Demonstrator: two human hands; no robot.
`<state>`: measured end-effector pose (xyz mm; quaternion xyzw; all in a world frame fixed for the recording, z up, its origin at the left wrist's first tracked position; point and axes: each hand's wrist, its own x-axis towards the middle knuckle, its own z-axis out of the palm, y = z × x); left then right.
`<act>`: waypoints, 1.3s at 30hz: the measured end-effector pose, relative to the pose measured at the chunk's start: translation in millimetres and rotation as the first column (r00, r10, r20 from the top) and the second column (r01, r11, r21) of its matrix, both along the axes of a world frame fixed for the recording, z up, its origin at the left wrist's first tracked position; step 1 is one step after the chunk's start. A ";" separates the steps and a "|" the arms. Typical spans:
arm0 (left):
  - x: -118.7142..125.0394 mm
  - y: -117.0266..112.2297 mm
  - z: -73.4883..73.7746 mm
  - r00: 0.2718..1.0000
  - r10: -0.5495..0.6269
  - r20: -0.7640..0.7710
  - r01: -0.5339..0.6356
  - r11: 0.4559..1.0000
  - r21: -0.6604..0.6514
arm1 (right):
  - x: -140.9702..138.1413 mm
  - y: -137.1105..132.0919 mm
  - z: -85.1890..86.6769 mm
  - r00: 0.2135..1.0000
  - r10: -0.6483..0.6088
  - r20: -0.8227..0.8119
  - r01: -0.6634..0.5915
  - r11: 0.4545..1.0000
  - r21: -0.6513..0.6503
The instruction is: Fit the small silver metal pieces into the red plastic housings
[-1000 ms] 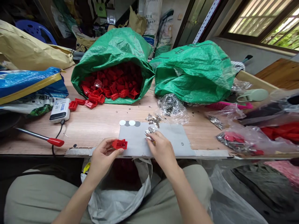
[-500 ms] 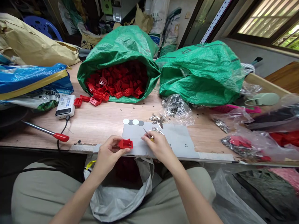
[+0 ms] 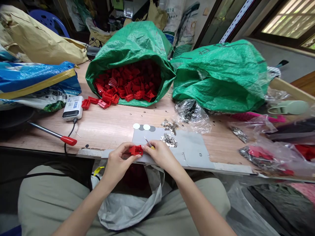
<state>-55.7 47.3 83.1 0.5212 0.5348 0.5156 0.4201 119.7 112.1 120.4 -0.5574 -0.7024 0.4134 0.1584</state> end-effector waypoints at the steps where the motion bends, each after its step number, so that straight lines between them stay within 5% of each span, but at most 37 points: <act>1: 0.2 0.1 0.0 1.000 0.002 0.012 -0.002 1.000 -0.011 | -0.9 -0.9 -1.0 1.000 -0.017 0.011 0.017 1.000 0.022; 10: 2.2 0.5 2.1 0.999 0.027 0.045 -0.024 0.997 -0.080 | -12.1 -13.0 -7.0 0.987 -0.152 -0.058 0.157 0.982 0.107; 19: 3.3 0.1 0.2 0.999 0.033 0.036 -0.031 0.997 -0.067 | -5.6 -13.0 2.4 0.994 -0.104 -0.040 0.104 0.995 -0.012; 30: 3.5 -1.5 1.3 0.999 0.024 0.024 -0.022 0.998 -0.054 | -11.1 -14.2 -2.3 0.991 -0.135 -0.026 0.136 0.990 0.047; 39: 3.5 -1.2 0.5 1.000 0.029 0.005 -0.029 0.999 -0.030 | -8.0 -9.9 -3.3 0.979 -0.176 -0.099 0.162 0.977 -0.137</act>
